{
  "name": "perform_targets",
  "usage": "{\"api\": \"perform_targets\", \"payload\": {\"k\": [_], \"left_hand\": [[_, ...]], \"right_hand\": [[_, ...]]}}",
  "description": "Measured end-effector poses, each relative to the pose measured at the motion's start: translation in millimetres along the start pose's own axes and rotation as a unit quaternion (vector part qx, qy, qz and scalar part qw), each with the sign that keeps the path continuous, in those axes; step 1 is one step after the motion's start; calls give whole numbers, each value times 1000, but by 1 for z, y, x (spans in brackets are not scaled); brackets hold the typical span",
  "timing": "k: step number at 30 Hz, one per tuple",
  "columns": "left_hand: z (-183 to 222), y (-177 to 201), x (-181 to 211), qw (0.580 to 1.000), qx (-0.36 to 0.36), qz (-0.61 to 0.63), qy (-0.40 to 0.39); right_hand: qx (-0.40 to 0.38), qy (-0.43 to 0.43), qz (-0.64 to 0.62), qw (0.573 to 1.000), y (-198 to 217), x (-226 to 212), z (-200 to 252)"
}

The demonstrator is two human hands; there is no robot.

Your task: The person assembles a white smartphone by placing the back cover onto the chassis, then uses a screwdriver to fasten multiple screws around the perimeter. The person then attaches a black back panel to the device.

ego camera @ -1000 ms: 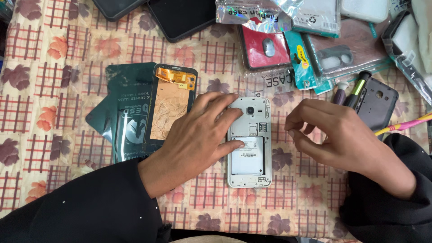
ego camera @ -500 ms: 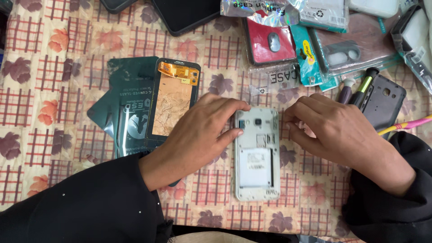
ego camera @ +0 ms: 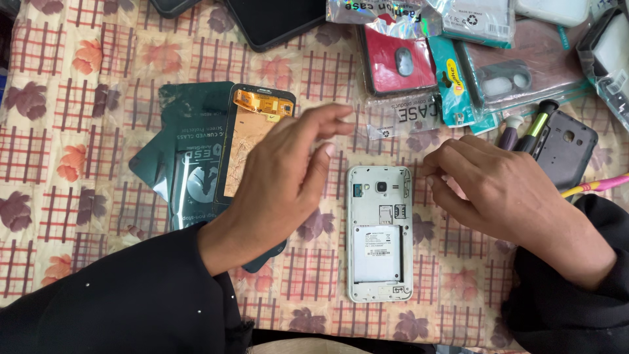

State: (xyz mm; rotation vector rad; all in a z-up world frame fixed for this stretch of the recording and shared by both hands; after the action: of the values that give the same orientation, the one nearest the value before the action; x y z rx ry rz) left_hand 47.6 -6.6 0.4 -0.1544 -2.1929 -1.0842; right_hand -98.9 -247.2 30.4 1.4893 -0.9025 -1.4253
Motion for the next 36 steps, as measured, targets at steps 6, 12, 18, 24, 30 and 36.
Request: {"api": "perform_targets", "payload": {"k": [6, 12, 18, 24, 30, 36], "left_hand": [[-2, 13, 1, 1000, 16, 10, 9], [-5, 13, 2, 998, -25, 30, 47], [-5, 14, 0, 999, -18, 14, 44], [-5, 17, 0, 999, 0, -33, 39], [-4, 16, 1, 999, -1, -40, 31], [-2, 15, 4, 997, 18, -70, 2]], "right_hand": [[3, 4, -11, 1000, 4, -1, 0], [-27, 43, -32, 998, 2, -6, 0], [-24, 92, -50, 994, -4, -19, -1], [26, 132, -4, 991, -5, -31, -5], [33, 141, 24, 989, -9, -37, -8], [22, 135, 75, 988, -12, -40, -8]]}}
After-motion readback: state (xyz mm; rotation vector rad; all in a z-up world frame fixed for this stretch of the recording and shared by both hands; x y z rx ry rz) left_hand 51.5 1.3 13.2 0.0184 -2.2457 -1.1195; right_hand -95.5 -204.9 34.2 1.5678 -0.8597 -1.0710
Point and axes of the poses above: each hand's wrist, its own z-axis away from the middle knuckle, its own y-axis out of the back of the hand, x = y × z, the point moved 1 cm from there along -z, towards the middle knuckle, and after that the axes turned 14 degrees about -z, right-handed, at the moved point
